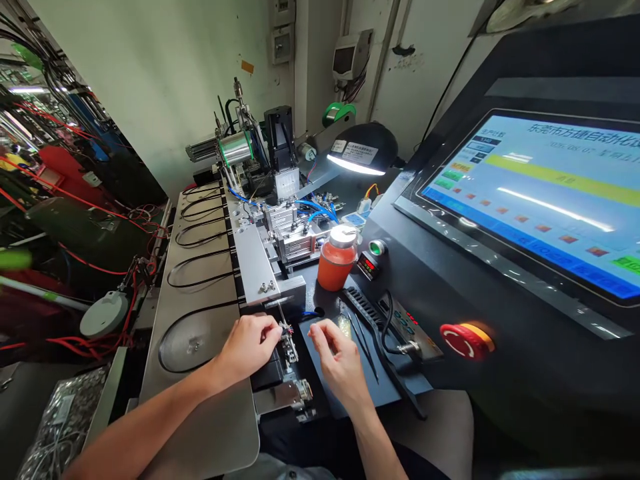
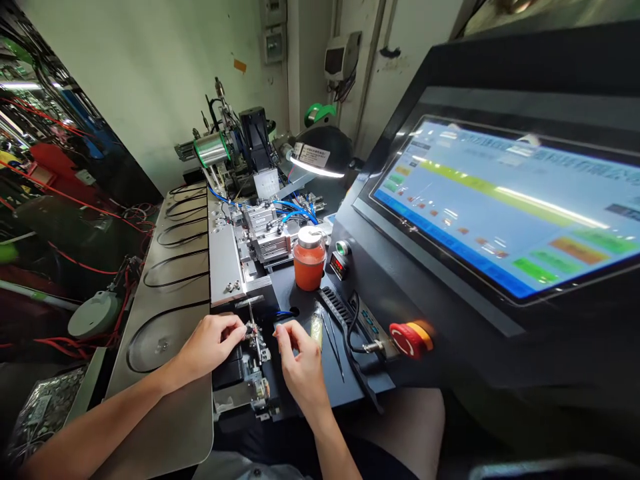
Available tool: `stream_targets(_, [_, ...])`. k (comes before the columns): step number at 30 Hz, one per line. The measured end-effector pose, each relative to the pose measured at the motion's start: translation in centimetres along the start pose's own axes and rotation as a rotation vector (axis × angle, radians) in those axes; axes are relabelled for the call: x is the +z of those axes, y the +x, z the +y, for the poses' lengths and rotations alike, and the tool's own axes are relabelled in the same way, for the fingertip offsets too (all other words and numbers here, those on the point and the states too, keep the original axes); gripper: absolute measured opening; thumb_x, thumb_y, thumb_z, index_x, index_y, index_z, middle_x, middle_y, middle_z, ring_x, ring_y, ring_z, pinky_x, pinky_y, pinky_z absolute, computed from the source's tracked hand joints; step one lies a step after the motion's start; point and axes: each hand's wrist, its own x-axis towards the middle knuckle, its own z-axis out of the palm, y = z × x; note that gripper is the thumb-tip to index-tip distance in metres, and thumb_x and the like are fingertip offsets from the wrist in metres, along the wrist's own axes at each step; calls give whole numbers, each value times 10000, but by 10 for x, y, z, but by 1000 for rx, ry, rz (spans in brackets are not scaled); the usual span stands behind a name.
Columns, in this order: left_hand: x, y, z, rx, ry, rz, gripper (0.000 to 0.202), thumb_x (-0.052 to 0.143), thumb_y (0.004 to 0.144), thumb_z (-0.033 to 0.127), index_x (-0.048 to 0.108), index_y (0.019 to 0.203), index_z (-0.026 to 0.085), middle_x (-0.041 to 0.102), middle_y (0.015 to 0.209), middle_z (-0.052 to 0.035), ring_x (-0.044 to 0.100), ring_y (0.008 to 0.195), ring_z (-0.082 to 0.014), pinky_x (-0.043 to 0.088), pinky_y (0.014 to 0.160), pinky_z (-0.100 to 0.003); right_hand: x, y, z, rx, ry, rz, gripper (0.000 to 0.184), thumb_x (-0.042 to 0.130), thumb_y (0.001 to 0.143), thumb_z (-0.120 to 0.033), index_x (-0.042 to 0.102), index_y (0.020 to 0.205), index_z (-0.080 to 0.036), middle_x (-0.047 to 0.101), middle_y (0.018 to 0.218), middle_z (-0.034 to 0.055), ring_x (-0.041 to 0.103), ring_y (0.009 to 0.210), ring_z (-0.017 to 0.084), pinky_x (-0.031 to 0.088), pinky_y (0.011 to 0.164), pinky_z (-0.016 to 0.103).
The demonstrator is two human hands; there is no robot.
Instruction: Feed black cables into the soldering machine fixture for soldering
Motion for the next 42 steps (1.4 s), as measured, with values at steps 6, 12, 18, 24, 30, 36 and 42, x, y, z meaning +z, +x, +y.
stream_targets(6, [1, 2, 5, -20, 42, 2, 254, 480, 883, 248, 660, 721, 171, 631, 670, -4, 538, 624, -131, 344, 612, -245, 20, 16, 5, -83, -49, -175, 320, 397, 942, -369, 414, 665, -209, 405, 592, -44, 400, 545, 108, 322, 525, 230])
stream_targets(12, [2, -1, 3, 22, 173, 27, 213, 517, 904, 230, 668, 765, 172, 661, 734, -11, 601, 686, -144, 375, 641, -250, 34, 22, 11, -159, 49, -186, 328, 374, 954, -329, 324, 647, -223, 318, 583, -60, 326, 520, 98, 275, 502, 239])
stream_targets(18, [11, -13, -10, 406, 434, 278, 186, 504, 932, 166, 669, 1004, 213, 681, 925, 0, 639, 702, -113, 431, 612, -218, 41, 17, 19, -167, 88, -128, 324, 354, 972, -319, 325, 663, -226, 324, 595, -56, 331, 523, 101, 281, 505, 240])
stream_targets(24, [8, -14, -9, 802, 771, 404, 253, 411, 921, 37, 645, 997, 97, 695, 888, -35, 592, 604, -106, 456, 533, -238, 44, 16, 23, -134, 150, -134, 338, 363, 973, -351, 318, 663, -225, 313, 598, -58, 317, 525, 98, 281, 494, 229])
stream_targets(30, [4, -10, -4, 910, 831, 415, 225, 427, 884, 12, 646, 894, 63, 669, 814, -35, 551, 550, -121, 446, 474, -266, 44, 16, 25, -97, 192, -139, 364, 372, 968, -412, 335, 660, -222, 307, 609, -57, 307, 534, 100, 278, 491, 229])
stream_targets(36, [6, -8, -8, 900, 864, 383, 231, 425, 879, 7, 641, 899, 89, 660, 808, -20, 541, 538, -123, 416, 463, -272, 45, 19, 28, -93, 168, -139, 384, 376, 960, -443, 323, 649, -225, 298, 602, -60, 311, 524, 98, 290, 483, 223])
stream_targets(42, [-6, -16, -13, 510, 703, 238, 121, 555, 915, 144, 629, 965, 225, 644, 859, 34, 623, 678, -127, 419, 559, -247, 22, 21, 20, -211, -9, -100, 307, 381, 977, -294, 495, 710, -194, 489, 622, -20, 472, 559, 118, 366, 544, 233])
